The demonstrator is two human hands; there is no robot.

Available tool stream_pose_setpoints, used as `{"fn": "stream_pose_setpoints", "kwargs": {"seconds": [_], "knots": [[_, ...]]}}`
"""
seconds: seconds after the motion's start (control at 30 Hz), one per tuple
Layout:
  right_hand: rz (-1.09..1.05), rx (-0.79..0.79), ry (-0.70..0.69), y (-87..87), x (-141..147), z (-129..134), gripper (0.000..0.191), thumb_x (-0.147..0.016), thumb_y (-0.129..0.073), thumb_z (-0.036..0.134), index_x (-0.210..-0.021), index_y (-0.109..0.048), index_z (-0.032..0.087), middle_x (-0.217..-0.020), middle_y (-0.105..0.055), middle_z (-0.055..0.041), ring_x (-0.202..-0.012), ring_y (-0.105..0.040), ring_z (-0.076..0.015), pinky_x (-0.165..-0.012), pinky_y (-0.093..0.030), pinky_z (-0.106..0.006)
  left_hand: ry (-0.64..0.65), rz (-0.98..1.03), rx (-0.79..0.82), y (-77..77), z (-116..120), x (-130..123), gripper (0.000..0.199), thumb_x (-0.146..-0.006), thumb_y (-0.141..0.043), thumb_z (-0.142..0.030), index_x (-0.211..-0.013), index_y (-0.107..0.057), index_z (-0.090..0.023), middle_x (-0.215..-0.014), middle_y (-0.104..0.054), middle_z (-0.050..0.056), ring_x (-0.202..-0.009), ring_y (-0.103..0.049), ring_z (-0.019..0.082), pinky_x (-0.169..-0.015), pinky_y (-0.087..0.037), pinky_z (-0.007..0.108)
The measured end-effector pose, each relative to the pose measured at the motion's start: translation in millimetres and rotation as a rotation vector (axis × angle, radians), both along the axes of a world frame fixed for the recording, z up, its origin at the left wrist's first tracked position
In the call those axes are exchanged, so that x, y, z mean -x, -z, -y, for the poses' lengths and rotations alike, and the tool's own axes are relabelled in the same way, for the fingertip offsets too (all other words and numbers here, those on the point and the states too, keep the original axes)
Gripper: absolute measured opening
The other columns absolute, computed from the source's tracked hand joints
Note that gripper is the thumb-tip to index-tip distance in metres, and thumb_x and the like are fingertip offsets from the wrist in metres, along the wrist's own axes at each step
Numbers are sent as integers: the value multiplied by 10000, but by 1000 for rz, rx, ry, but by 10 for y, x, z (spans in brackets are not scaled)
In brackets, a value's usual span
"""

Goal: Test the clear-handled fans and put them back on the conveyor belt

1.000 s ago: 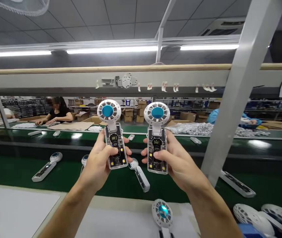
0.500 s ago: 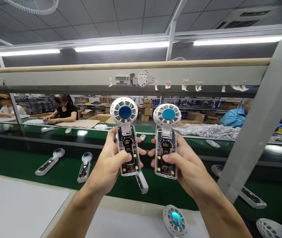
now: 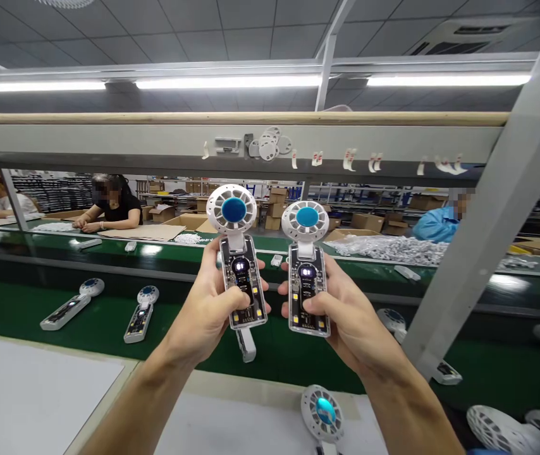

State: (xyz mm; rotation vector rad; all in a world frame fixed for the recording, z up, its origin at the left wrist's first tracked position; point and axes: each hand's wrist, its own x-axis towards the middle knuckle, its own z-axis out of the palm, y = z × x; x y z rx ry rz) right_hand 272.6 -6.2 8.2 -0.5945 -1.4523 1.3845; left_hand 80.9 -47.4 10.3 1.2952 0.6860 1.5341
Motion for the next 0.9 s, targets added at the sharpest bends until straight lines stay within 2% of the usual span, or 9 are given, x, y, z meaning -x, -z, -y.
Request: {"fn": "stream_pose_setpoints", "kwargs": {"seconds": [0.1,0.2,0.47,0.63,0.77,0.9], "knots": [[4,3,3,-13,5,10,637,-729,-655,142,-1326,-470,265,-989,-709,-28,-812,-685,-181,-682,-579,-287,-7,-15,-5,17,-6,-15,798,-735,-640,-74,-1395,-273,-333,-1091,-657,23,-744,-717,199,-667,-603,350],[-31,10,-6,-6,10,-7,573,-756,-670,176,-1297,-499,253,-1023,-710,-41,-796,-690,-184,-685,-591,-305,21,-21,21,29,-5,-37,777,-770,-645,-111,-1415,-272,-332,-1108,-664,39,-764,-716,196,-686,-601,346],[-39,6,-20,20,7,-34,514,-775,-645,175,-1262,-486,229,-898,-729,-29,-676,-688,-164,-647,-587,-291,-23,61,61,40,-27,-92,755,-736,-656,-122,-1394,-322,-278,-1108,-677,58,-723,-695,172,-645,-603,323],[-35,-7,-6,11,4,-7,486,-763,-642,171,-1228,-513,232,-961,-733,-43,-715,-695,-177,-656,-599,-309,0,90,68,42,-20,-118,731,-719,-656,-99,-1357,-343,-267,-1083,-678,59,-811,-717,214,-661,-621,342],[-23,-9,13,-4,-17,1,454,-757,-655,183,-1195,-547,236,-962,-724,-35,-705,-692,-170,-659,-600,-305,38,93,80,52,-25,-122,724,-735,-642,-91,-1357,-326,-283,-1068,-677,46,-706,-715,189,-650,-613,341],[-21,8,20,-8,-36,-6,469,-759,-666,190,-1209,-549,249,-975,-715,-28,-710,-694,-171,-649,-594,-300,61,104,83,38,-16,-91,717,-742,-648,-87,-1354,-333,-287,-1030,-679,38,-683,-714,189,-621,-600,322]]}}
